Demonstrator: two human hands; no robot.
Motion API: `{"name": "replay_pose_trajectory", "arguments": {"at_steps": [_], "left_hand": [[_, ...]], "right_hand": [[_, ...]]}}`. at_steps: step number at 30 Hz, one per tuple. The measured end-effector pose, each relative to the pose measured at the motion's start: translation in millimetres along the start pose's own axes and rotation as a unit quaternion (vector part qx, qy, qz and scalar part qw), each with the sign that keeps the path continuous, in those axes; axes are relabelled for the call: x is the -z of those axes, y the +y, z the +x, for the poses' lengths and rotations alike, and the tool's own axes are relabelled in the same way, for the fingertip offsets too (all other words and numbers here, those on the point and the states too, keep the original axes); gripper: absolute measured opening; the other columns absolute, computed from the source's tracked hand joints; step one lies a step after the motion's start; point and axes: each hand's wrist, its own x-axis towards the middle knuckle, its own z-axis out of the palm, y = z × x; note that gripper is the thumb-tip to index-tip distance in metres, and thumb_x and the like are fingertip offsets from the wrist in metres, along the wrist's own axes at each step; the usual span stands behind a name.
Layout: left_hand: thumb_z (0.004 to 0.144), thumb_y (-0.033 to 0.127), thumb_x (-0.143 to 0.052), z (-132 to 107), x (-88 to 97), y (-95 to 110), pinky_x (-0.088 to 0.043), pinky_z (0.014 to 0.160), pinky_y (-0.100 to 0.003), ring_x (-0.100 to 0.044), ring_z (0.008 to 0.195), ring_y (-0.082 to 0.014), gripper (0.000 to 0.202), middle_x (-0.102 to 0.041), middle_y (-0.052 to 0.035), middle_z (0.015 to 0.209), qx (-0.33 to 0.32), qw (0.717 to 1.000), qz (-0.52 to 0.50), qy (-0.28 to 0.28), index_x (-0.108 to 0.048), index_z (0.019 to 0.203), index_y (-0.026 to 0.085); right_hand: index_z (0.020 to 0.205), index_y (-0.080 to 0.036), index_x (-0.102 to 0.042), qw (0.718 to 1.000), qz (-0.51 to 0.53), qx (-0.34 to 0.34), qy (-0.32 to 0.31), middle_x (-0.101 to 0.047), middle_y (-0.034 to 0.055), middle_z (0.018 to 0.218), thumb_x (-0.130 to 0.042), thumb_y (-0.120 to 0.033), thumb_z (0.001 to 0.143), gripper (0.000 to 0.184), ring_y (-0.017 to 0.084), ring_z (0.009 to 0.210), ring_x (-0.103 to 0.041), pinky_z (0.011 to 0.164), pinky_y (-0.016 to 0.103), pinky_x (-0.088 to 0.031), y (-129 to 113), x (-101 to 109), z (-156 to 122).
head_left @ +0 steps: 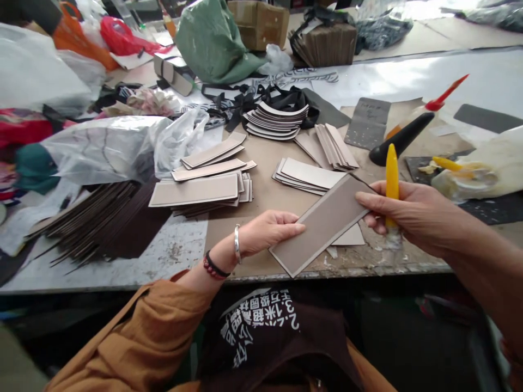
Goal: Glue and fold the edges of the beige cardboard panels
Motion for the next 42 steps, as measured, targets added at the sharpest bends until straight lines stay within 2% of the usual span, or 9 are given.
{"name": "replay_pose_trajectory", "arguments": {"at_steps": [6,11,17,22,26,30,34,38,42], "left_hand": [[0.063,0.046,-0.07,-4,-18.6,-15,-0.037,0.049,-0.017,-0.05,0.051,-0.006,0.035,-0.059,0.0028,0.06,-0.053,0.995,-0.02,0.085,-0.06,0.071,0.013],[0.061,0.051,-0.071,-8,-27.9,-25,-0.045,0.057,-0.021,-0.057,0.059,-0.0109,0.044,-0.065,-0.0006,0.067,-0.052,0.993,-0.064,0.088,-0.062,0.083,0.013],[0.072,0.05,-0.063,-12,-31.2,-36,-0.046,0.061,-0.022,-0.058,0.064,-0.0114,0.042,-0.066,-0.0034,0.075,-0.059,0.995,-0.036,0.072,-0.06,0.091,0.013],[0.07,0.047,-0.067,-6,-38.7,-31,-0.048,0.067,-0.026,-0.059,0.07,-0.0125,0.049,-0.065,-0.0031,0.088,-0.067,0.992,-0.089,0.059,-0.053,0.106,0.017],[0.07,0.05,-0.066,4,-45.2,-28,-0.046,0.062,-0.024,-0.056,0.064,-0.0114,0.042,-0.062,-0.0012,0.076,-0.099,0.987,-0.084,0.099,-0.055,0.091,0.016],[0.077,0.046,-0.059,9,-48.5,-29,-0.046,0.065,-0.025,-0.055,0.068,-0.0122,0.033,-0.061,-0.0013,0.08,-0.135,0.983,-0.058,0.108,-0.054,0.092,0.017],[0.081,0.045,-0.054,9,-50.5,-30,-0.046,0.065,-0.025,-0.054,0.069,-0.0126,0.031,-0.062,-0.0026,0.082,-0.156,0.981,-0.02,0.111,-0.053,0.094,0.017],[0.081,0.044,-0.053,12,-51.4,-32,-0.046,0.067,-0.025,-0.054,0.073,-0.0133,0.029,-0.061,-0.0026,0.083,-0.182,0.972,0.017,0.149,-0.054,0.092,0.017],[0.077,0.042,-0.059,20,-50.3,-31,-0.045,0.065,-0.024,-0.055,0.069,-0.0128,0.028,-0.063,-0.001,0.079,-0.169,0.97,-0.047,0.169,-0.055,0.09,0.017]], "right_hand": [[0.071,-0.015,-0.053,0.999,0.043,0.023,0.0,-0.05,-0.0036,0.054,-0.076,-0.045,0.061,0.039,0.005,0.042,-0.045,0.035,0.014,-0.034,11,-13,6],[0.078,-0.014,-0.052,0.998,0.034,0.041,-0.046,-0.047,-0.0054,0.056,-0.069,-0.047,0.067,0.038,0.004,0.041,-0.041,0.035,0.014,-0.032,16,-14,3],[0.078,-0.015,-0.049,0.997,-0.014,0.051,-0.052,-0.045,-0.0074,0.049,-0.063,-0.049,0.071,0.037,0.005,0.04,-0.04,0.035,0.014,-0.032,16,-15,-1],[0.076,-0.015,-0.048,0.996,-0.051,0.058,-0.049,-0.045,-0.0072,0.048,-0.061,-0.046,0.07,0.034,0.006,0.039,-0.041,0.034,0.016,-0.032,13,-21,-4],[0.073,-0.017,-0.047,0.996,-0.024,0.07,-0.044,-0.044,-0.0078,0.048,-0.065,-0.044,0.068,0.034,0.005,0.039,-0.04,0.034,0.016,-0.032,11,-26,-6],[0.068,-0.017,-0.045,0.996,0.046,0.05,-0.065,-0.044,-0.0075,0.049,-0.066,-0.047,0.069,0.037,0.004,0.038,-0.039,0.034,0.015,-0.031,14,-27,-7],[0.071,-0.015,-0.049,0.996,0.032,0.056,-0.067,-0.044,-0.0069,0.05,-0.063,-0.048,0.071,0.036,0.003,0.037,-0.037,0.033,0.015,-0.029,18,-28,-7],[0.073,-0.015,-0.05,0.994,0.002,0.079,-0.069,-0.044,-0.0069,0.05,-0.06,-0.046,0.073,0.032,0.004,0.036,-0.038,0.032,0.016,-0.03,17,-30,-3],[0.069,-0.016,-0.049,0.995,-0.01,0.083,-0.052,-0.042,-0.0072,0.047,-0.062,-0.041,0.072,0.028,0.005,0.035,-0.037,0.032,0.016,-0.03,14,-30,7]]}}
